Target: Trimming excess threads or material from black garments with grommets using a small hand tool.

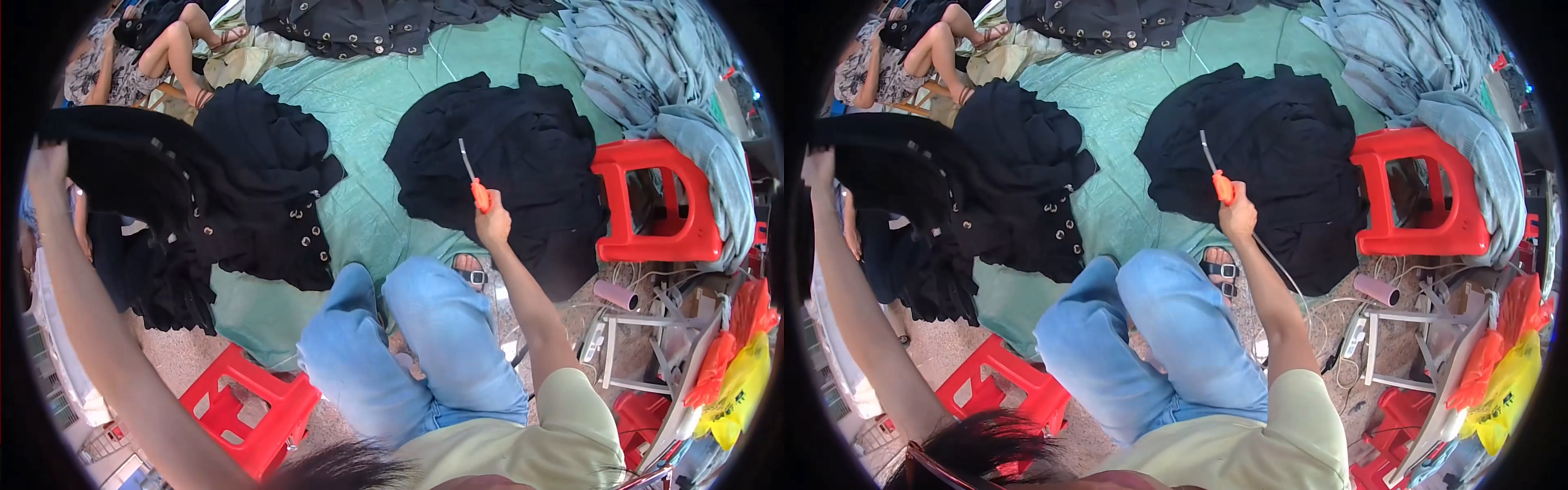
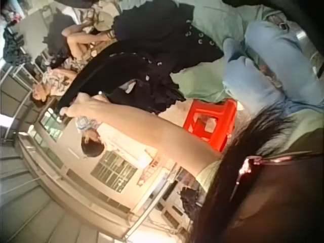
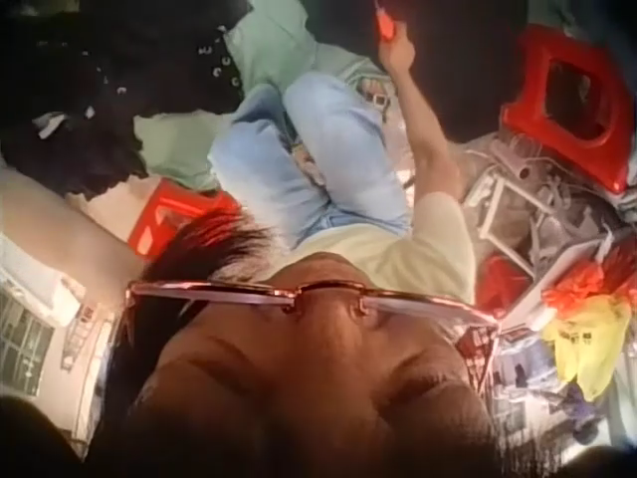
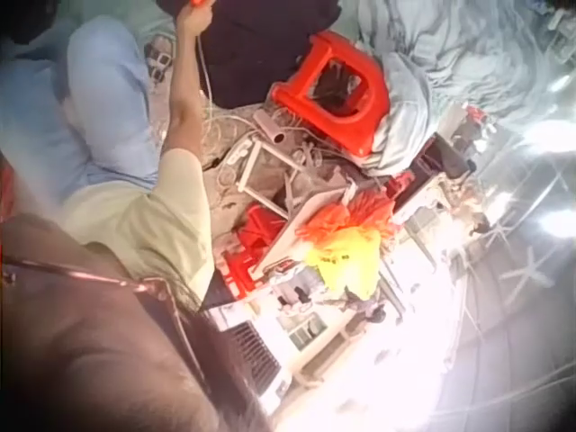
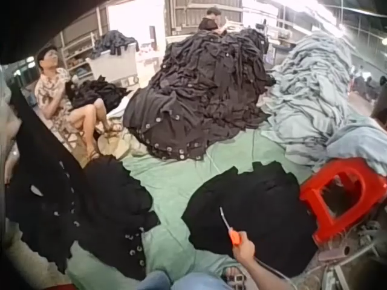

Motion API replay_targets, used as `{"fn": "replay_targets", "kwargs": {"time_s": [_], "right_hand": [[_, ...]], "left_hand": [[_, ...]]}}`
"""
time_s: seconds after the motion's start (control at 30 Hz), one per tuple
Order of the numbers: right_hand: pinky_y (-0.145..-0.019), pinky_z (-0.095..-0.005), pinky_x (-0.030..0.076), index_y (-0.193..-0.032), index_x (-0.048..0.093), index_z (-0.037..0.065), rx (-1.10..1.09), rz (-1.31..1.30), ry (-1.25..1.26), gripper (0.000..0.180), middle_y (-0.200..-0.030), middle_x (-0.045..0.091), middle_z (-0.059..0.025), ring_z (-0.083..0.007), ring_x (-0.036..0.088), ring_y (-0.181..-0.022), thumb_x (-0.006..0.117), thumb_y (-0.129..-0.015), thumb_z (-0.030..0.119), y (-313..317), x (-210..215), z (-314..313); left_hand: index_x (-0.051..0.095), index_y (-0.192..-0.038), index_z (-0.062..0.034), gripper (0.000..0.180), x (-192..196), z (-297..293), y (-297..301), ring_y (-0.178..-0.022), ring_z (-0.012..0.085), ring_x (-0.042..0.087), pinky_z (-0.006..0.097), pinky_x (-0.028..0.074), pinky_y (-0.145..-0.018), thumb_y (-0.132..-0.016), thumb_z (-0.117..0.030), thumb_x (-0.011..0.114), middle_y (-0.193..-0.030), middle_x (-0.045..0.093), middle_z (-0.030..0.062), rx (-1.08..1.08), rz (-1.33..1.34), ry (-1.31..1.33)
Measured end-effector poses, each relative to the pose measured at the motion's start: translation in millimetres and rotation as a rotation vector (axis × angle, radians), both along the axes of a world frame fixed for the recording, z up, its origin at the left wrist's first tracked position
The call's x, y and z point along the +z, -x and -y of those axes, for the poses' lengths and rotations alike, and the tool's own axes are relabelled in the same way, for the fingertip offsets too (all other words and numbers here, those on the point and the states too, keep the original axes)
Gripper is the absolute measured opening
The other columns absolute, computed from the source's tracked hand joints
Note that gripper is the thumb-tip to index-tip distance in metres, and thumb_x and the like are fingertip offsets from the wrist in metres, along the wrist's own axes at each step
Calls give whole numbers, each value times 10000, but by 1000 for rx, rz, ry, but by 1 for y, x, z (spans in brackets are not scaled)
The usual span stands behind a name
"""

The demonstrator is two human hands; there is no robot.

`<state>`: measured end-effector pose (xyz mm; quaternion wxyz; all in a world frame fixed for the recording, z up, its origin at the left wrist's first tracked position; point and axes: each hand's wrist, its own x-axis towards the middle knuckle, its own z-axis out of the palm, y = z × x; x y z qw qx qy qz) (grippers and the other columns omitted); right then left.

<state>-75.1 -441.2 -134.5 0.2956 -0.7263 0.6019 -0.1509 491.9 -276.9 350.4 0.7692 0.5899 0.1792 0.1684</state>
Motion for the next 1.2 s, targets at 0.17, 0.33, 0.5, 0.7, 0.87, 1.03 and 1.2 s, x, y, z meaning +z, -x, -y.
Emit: {"fn": "replay_targets", "kwargs": {"time_s": [0.17,0.33,0.5,0.7,0.87,1.03,1.2], "right_hand": [[-669,-479,505,-1112,459,123,269,22,133,460,-897,619,-166,-379,634,-783,712,-740,219,-63,-44,-23],[-637,-411,510,-1112,452,91,551,-439,391,417,-819,583,-115,-286,636,-742,653,-750,127,-88,-108,-44],[-683,-461,503,-1094,496,137,458,-158,67,371,-873,617,-166,-367,639,-756,619,-748,82,-79,-86,-17],[-732,-359,493,-1068,546,106,278,245,-277,332,-838,622,-138,-293,647,-810,616,-744,90,0,72,-35],[-666,-274,466,-1033,567,70,386,406,-189,236,-772,623,-79,-120,604,-723,628,-807,42,90,172,-76],[-680,-234,441,-1022,556,60,393,524,-189,261,-813,573,-19,-74,538,-743,603,-775,-8,161,224,-115],[-597,-204,385,-1020,572,43,220,738,-351,311,-800,494,39,-39,464,-703,556,-735,-82,193,244,-137]], "left_hand": [[488,-1253,-133,427,-148,-108,-25,-1186,253,462,499,357,-987,-944,-428,461,-1259,534,38,-516,218,-170],[494,-821,-140,305,-331,-146,91,-530,133,431,257,338,-417,-951,-413,447,-627,420,-13,-1195,-393,-18],[614,-1131,-67,286,-376,-166,237,-801,104,649,213,474,-639,-894,-228,617,-974,676,40,-1287,-542,-778],[607,-1142,-69,267,-351,-122,270,-849,94,622,217,471,-692,-922,-217,576,-996,668,40,-1295,-396,-633],[556,-1212,-34,382,-300,4,337,-1067,178,570,283,447,-894,-900,-247,609,-1148,611,91,-1701,21,-539],[419,-1345,-41,748,-275,67,439,-1259,277,440,376,382,-1020,-777,-439,699,-1331,482,193,-2174,120,-825],[377,-1369,-76,853,-381,83,552,-1127,362,554,397,475,-927,-660,-378,743,-1255,535,239,-2540,274,-1141]]}}
